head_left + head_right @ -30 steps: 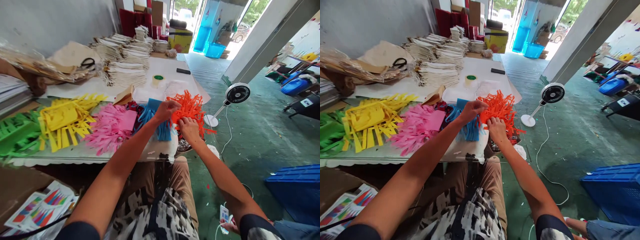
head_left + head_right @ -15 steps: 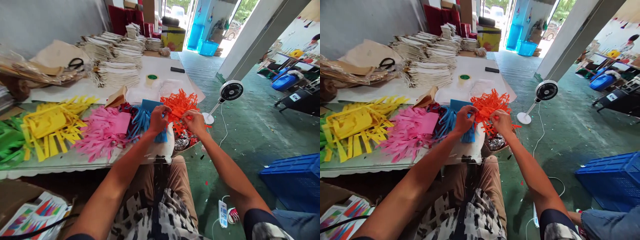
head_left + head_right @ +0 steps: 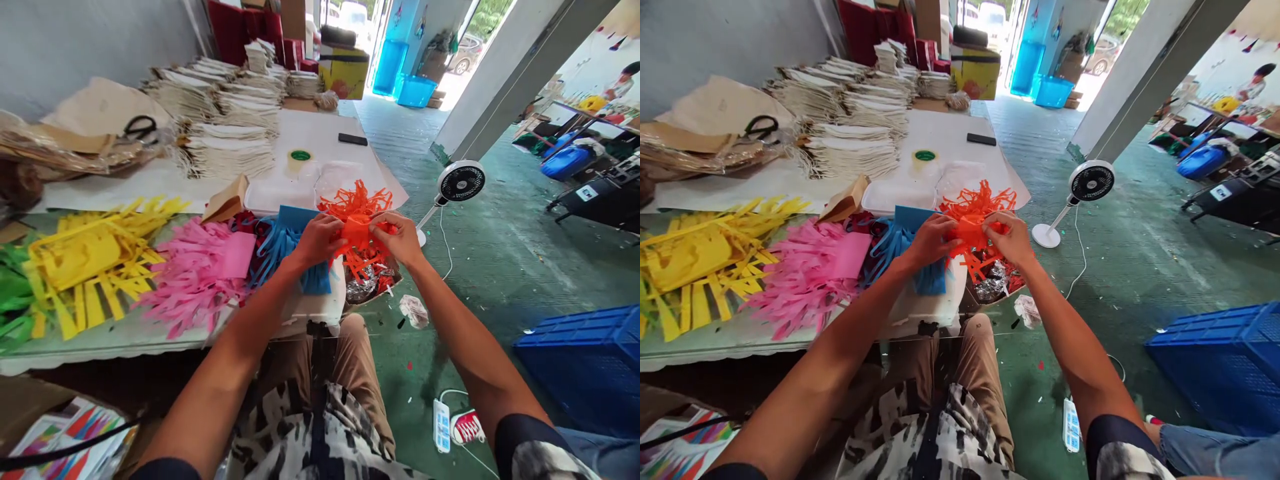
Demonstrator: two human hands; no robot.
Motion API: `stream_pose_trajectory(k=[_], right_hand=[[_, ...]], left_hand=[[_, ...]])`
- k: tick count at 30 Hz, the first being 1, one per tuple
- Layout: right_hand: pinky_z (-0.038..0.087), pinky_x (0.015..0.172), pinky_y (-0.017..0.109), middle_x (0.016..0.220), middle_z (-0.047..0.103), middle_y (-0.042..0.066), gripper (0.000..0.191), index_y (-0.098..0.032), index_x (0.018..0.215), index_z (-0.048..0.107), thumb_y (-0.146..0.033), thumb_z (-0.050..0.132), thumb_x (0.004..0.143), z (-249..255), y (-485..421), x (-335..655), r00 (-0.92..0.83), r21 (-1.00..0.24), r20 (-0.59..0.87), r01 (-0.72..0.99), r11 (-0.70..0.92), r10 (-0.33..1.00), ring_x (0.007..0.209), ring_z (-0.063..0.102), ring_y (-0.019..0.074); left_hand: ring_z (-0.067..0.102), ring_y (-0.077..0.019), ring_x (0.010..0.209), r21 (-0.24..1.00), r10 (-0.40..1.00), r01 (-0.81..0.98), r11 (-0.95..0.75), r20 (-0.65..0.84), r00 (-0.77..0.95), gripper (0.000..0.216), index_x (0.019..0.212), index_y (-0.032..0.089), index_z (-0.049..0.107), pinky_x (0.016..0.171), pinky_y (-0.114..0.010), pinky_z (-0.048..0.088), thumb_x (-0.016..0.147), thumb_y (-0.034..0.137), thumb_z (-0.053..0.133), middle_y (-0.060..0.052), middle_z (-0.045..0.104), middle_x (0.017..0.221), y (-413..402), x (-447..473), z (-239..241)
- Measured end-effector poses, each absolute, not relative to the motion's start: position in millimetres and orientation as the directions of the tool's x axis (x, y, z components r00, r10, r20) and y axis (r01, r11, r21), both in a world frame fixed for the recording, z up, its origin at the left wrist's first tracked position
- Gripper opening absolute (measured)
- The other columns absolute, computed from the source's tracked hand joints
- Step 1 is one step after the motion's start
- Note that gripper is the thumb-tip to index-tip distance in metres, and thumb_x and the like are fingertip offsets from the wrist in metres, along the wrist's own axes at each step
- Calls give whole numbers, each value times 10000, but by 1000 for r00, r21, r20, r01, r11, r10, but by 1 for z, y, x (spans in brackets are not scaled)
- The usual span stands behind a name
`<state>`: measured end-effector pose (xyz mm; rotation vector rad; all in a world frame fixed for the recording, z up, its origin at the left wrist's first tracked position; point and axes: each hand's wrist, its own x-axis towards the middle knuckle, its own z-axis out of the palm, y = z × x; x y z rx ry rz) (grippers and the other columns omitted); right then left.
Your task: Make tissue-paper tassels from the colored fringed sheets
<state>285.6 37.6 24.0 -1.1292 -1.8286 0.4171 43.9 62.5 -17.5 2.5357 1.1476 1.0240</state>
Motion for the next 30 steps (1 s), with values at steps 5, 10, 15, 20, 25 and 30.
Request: stream_pose_trajectory(k=[5, 10, 15, 20, 25, 30], right_hand=[[514, 997, 430, 1004, 791, 26, 91, -260, 850, 751, -345, 726, 871, 40, 47, 294, -152, -672, 570, 480, 564, 808, 1000, 705, 232], [526, 1033, 432, 1081, 796, 35, 114, -256, 860, 733, -367, 744, 883, 52, 48, 305, -102, -727, 576, 388, 566, 811, 1042, 720, 221], [545, 1018, 408, 1074, 791, 31, 172, -262, 903, 710, -433, 715, 920, 54, 43, 314, -94, -738, 565, 387, 553, 820, 1044, 722, 208], [529, 1039, 439, 1070, 787, 52, 249, -256, 911, 710, -497, 666, 962, 50, 34, 323, -94, -698, 551, 493, 519, 829, 1064, 714, 227], [483, 1125, 482, 1179, 779, 48, 228, -273, 925, 723, -491, 680, 976, 54, 22, 326, -145, -633, 591, 526, 568, 794, 1163, 695, 236], [537, 1076, 464, 1151, 778, 32, 183, -282, 960, 734, -464, 750, 941, 58, 22, 335, -51, -715, 614, 386, 583, 787, 1131, 715, 222]], left_hand=[[704, -230, 969, 362, 701, 611, -704, 491, 518, 68, 919, 216, 777, 903, -367, 539, 920, 274, 741, -54, 805, 970, 74, 38, -17], [694, -255, 996, 320, 715, 669, -670, 521, 466, 149, 989, 237, 800, 914, -415, 526, 988, 250, 653, -82, 803, 995, 74, 37, -19], [663, -278, 1022, 284, 694, 757, -588, 658, 292, 209, 1102, 267, 808, 901, -431, 532, 997, 243, 629, -97, 786, 978, 73, 46, -12], [679, -246, 1033, 432, 722, 650, -625, 637, 271, 212, 1080, 291, 824, 916, -385, 539, 969, 225, 657, -56, 797, 1030, 78, 59, -3], [675, -274, 1086, 500, 751, 686, -528, 653, 101, 182, 1043, 243, 819, 963, -404, 523, 957, 215, 660, -87, 785, 1071, 82, 67, 0], [707, -233, 1017, 589, 782, 636, -498, 623, 36, 210, 1062, 213, 797, 921, -353, 535, 940, 168, 633, -76, 784, 1069, 90, 71, -3]])
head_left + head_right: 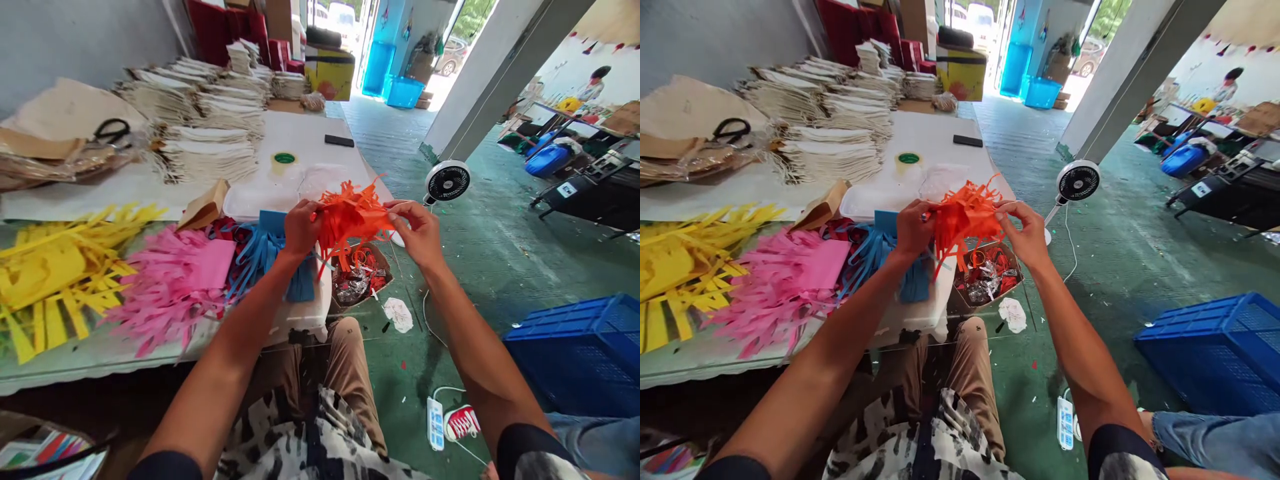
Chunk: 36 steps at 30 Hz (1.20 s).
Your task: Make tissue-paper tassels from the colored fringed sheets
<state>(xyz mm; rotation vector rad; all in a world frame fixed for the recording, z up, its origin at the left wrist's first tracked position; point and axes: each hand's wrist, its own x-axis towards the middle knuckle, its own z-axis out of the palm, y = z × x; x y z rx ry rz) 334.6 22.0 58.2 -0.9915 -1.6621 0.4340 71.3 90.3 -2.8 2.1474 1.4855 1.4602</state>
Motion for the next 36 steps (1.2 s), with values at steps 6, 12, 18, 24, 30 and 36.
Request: stream_pose_trajectory(k=[6, 12, 18, 24, 30, 36], right_hand=[[587, 1003, 451, 1027, 777, 20, 237, -263, 951, 690, -478, 780, 907, 60, 33, 361, 203, -771, 635, 221, 597, 746, 1023, 752, 212], [607, 885, 343, 895, 761, -63, 111, -339, 831, 747, -260, 740, 909, 100, 16, 417, 548, -590, 723, 171, 789, 421, 921, 760, 179], [546, 1094, 478, 941, 765, -92, 96, -419, 818, 757, -377, 795, 896, 137, -37, 427, 543, -470, 814, 406, 784, 208, 1142, 742, 243], [597, 912, 413, 867, 753, -5, 79, -308, 825, 774, -250, 823, 848, 114, -44, 376, 555, -631, 731, 330, 702, 396, 859, 725, 208], [600, 902, 381, 990, 766, 8, 62, -255, 931, 725, -311, 748, 943, 100, -49, 352, 408, -705, 707, 341, 622, 577, 932, 734, 186], [605, 905, 383, 1033, 748, 28, 98, -270, 981, 705, -367, 697, 993, 95, -63, 321, 328, -706, 707, 391, 591, 627, 1001, 726, 199]], left_hand=[[704, -254, 1044, 596, 792, 652, -468, 610, 10, 295, 1174, 210, 752, 930, -355, 540, 926, 135, 611, -92, 765, 1118, 98, 67, -7], [700, -276, 1081, 539, 784, 695, -476, 618, 57, 424, 1380, 203, 696, 913, -343, 522, 1001, 141, 517, -130, 721, 1188, 95, 66, -6], [698, -237, 1111, 652, 803, 569, -501, 596, 25, 341, 1226, 256, 791, 1000, -354, 538, 992, 168, 559, -84, 726, 1155, 96, 77, -9], [645, -228, 1196, 716, 719, 390, -579, 674, -169, 260, 1029, 267, 807, 1020, -395, 566, 948, 188, 574, -71, 705, 1186, 73, 67, 22], [682, -352, 1131, 512, 759, 583, -631, 563, 327, 298, 911, 272, 826, 1092, -614, 502, 691, 110, 709, -84, 780, 1089, 29, 23, 68], [704, -197, 860, 642, 713, 318, -698, 664, 224, 170, 1084, 256, 792, 834, -398, 600, 929, 304, 741, -36, 738, 936, -51, 69, 122]])
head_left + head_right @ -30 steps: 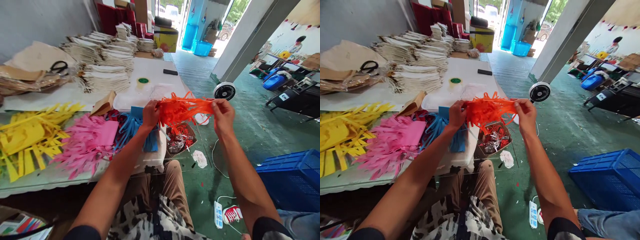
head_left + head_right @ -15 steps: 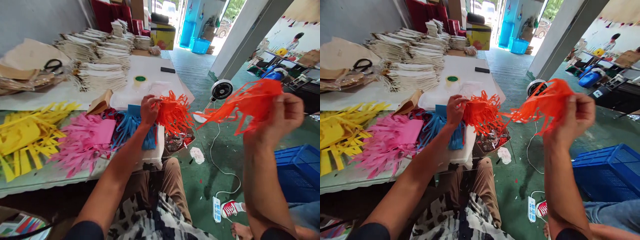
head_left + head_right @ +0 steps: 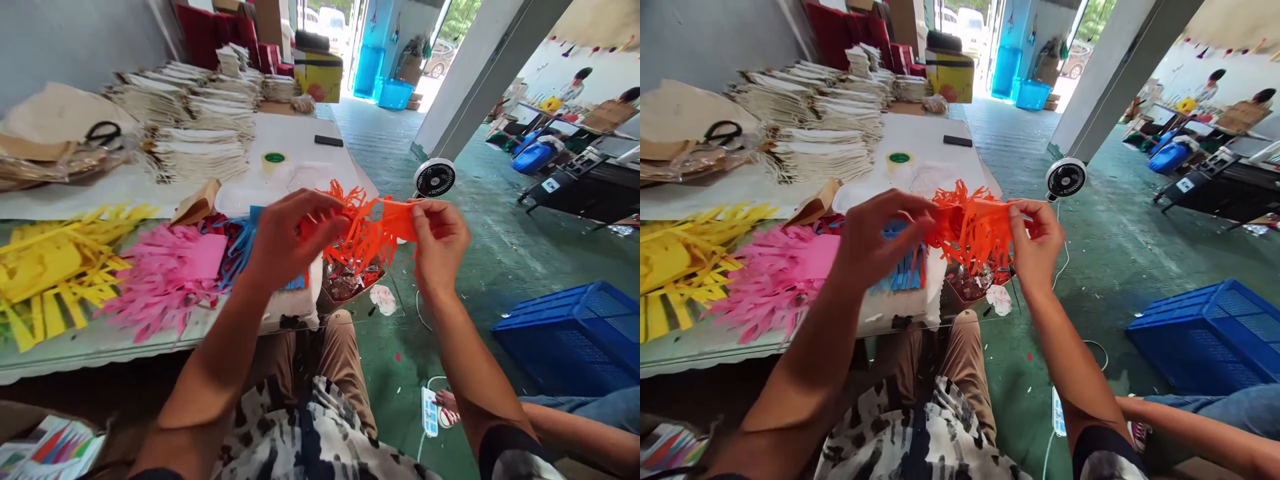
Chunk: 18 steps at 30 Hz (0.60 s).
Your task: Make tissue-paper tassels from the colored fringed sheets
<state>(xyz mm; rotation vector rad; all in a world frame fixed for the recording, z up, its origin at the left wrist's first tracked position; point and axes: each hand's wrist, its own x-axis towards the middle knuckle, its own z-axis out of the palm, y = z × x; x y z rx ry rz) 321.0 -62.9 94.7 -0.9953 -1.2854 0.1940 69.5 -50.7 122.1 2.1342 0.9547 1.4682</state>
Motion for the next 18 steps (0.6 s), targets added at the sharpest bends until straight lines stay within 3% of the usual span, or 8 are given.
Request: stream_pose_trajectory(k=[3, 7, 10, 12, 14, 16, 18], right_hand=[[592, 919, 376, 1028, 742, 20, 71, -275, 967, 712, -339, 697, 994, 93, -77, 299, 315, -730, 682, 334, 596, 660, 1005, 713, 192], [590, 908, 379, 1033, 735, 14, 66, -290, 1004, 720, -352, 706, 989, 103, -105, 288, 159, -761, 633, 305, 572, 758, 997, 704, 193], [593, 955, 411, 1180, 711, 22, 320, -335, 1233, 675, -494, 729, 960, 117, -123, 293, 44, -790, 582, 265, 553, 812, 1070, 700, 212], [573, 1028, 438, 1301, 668, 26, 522, -366, 1364, 613, -604, 742, 918, 124, -129, 295, -54, -807, 549, 224, 546, 834, 1206, 663, 241], [545, 1079, 449, 1331, 652, 36, 624, -370, 1435, 580, -669, 719, 905, 123, -133, 293, -283, -838, 467, 160, 522, 838, 1278, 626, 261], [540, 1074, 433, 1274, 674, 50, 619, -343, 1450, 584, -669, 679, 932, 113, -137, 287, -517, -893, 345, 77, 444, 783, 1227, 644, 255], [566, 981, 382, 1142, 699, 46, 524, -289, 1348, 654, -624, 683, 946, 96, -141, 281, -626, -943, 255, 6, 332, 737, 1083, 676, 224]], left_hand=[[684, -183, 869, 633, 700, 309, -710, 682, 211, 279, 1038, 244, 767, 849, -376, 593, 822, 377, 882, -22, 699, 930, -70, 101, 125], [689, -175, 880, 727, 732, 154, -669, 611, 301, 100, 907, 224, 714, 870, -388, 606, 931, 318, 737, -19, 706, 906, -73, 99, 118], [734, -214, 898, 881, 749, -44, -472, 426, 508, 203, 946, 204, 731, 825, -403, 640, 909, 403, 732, -41, 740, 936, -78, 75, 124], [753, -239, 830, 942, 676, -36, -333, 265, 687, 276, 904, 203, 760, 733, -386, 655, 829, 463, 815, -53, 753, 878, -85, 61, 130], [728, -211, 688, 959, 530, 27, -283, 133, 837, 251, 892, 225, 788, 607, -324, 628, 775, 429, 877, -41, 743, 780, -93, 52, 134], [665, -158, 575, 958, 398, 56, -283, 64, 915, 197, 909, 242, 789, 508, -258, 561, 791, 374, 876, -22, 724, 730, -99, 45, 135], [632, -125, 545, 964, 387, 51, -260, 56, 920, 198, 906, 226, 764, 484, -220, 519, 823, 379, 860, -17, 721, 744, -103, 38, 132]])
